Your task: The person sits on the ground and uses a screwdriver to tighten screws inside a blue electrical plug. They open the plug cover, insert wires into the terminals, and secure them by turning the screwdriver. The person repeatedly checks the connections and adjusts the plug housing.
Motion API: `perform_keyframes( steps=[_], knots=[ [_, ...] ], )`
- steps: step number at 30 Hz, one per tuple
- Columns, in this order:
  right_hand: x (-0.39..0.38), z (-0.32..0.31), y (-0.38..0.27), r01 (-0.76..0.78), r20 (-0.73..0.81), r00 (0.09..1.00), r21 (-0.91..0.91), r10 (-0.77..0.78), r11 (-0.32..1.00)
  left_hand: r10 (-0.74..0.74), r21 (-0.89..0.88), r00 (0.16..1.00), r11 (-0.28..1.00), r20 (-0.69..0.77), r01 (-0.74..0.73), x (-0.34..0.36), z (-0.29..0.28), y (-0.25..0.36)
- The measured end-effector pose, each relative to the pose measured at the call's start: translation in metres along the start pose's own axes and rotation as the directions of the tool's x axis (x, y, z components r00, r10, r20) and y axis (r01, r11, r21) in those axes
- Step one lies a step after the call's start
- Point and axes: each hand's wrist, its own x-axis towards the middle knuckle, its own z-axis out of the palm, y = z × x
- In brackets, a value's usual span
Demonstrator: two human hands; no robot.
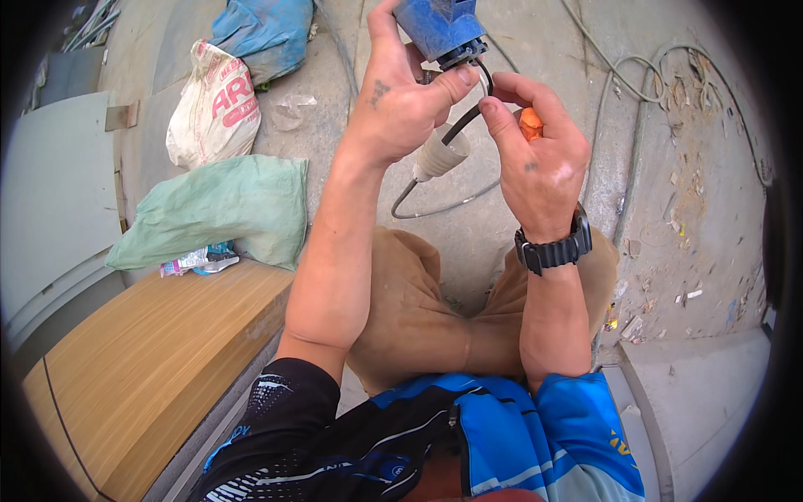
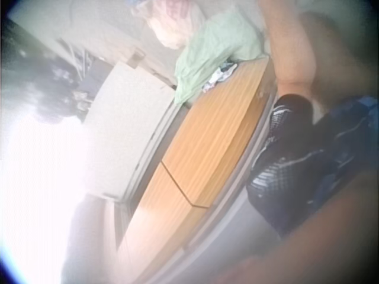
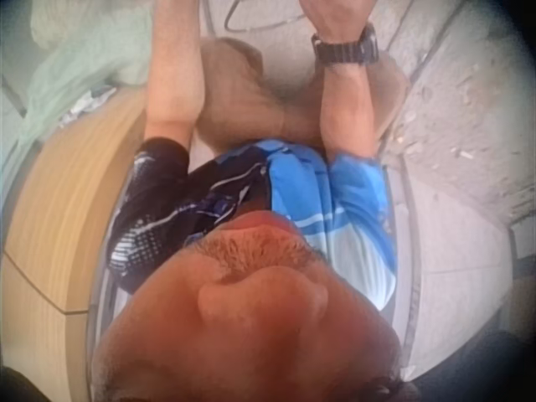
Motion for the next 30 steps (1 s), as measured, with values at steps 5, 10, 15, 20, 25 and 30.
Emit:
perform_keyframes(
  steps=[5,10,15,20,25,30],
  knots=[
    [0.002,0.002,-0.002,-0.129,0.031,0.992,0.189,0.126,0.974,0.039,-0.037,0.999,0.999,0.029,-0.038,0.006,0.002,-0.006],
    [0.007,-0.002,0.0,-0.23,0.049,0.973,0.256,0.224,0.939,0.059,0.07,0.996,0.996,-0.069,-0.054,0.008,0.011,-0.008],
    [0.008,-0.006,-0.004,-0.294,0.043,0.955,0.274,0.293,0.916,-0.077,0.052,0.995,0.995,-0.06,0.08,0.006,0.014,-0.001],
    [0.007,-0.006,-0.004,-0.285,-0.013,0.954,0.267,0.299,0.921,-0.077,-0.018,0.996,0.997,-0.038,0.076,0.005,0.016,-0.011],
    [0.007,-0.008,-0.002,-0.254,-0.024,0.964,0.228,0.266,0.94,-0.11,-0.099,0.994,0.989,-0.001,0.109,0.005,0.018,-0.008],
    [0.006,-0.009,0.003,-0.21,-0.019,0.976,0.203,0.218,0.956,-0.115,-0.129,0.993,0.985,0.019,0.117,0.005,0.018,-0.008]
  ],
)
